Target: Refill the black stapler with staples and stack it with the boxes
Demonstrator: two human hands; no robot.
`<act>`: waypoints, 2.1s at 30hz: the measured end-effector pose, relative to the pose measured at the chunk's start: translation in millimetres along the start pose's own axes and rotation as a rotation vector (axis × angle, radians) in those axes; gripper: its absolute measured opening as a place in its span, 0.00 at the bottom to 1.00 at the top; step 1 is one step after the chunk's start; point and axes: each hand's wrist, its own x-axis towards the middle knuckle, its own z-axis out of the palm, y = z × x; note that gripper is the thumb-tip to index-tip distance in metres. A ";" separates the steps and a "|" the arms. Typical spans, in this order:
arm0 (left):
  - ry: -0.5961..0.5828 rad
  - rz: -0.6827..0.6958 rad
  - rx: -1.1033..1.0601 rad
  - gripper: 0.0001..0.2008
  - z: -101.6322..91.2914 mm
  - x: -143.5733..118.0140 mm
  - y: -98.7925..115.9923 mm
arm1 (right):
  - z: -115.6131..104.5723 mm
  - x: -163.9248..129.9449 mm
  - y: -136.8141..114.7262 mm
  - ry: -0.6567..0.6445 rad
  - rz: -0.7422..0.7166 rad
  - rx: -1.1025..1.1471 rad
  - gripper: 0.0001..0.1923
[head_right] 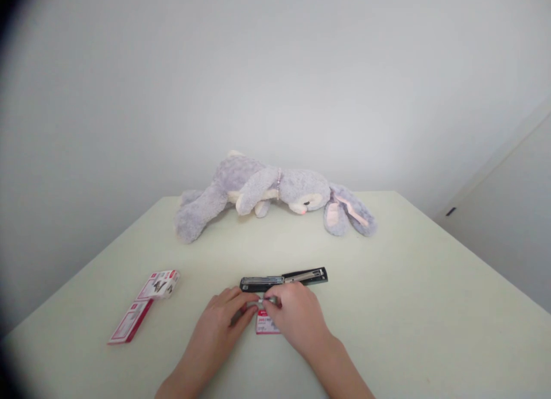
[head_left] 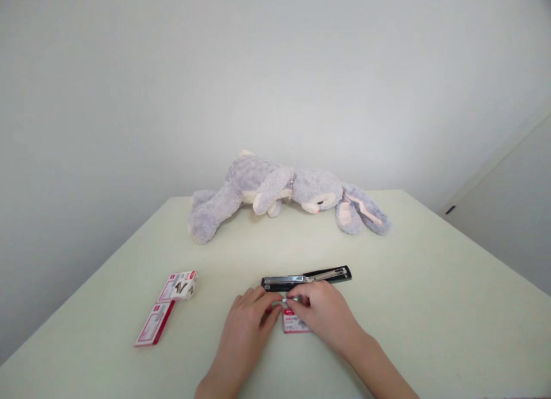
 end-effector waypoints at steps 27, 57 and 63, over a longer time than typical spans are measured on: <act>0.042 -0.034 -0.282 0.07 10.9 -13.3 14.0 | 7.5 -26.3 13.4 -0.034 0.022 0.392 0.13; 0.095 -0.108 -0.134 0.17 -7.8 24.3 -24.2 | 5.6 -31.4 7.7 0.003 -0.032 0.253 0.05; 0.012 -0.097 -0.138 0.11 -5.3 17.6 -15.9 | -3.5 -18.1 6.1 0.103 -0.075 0.164 0.08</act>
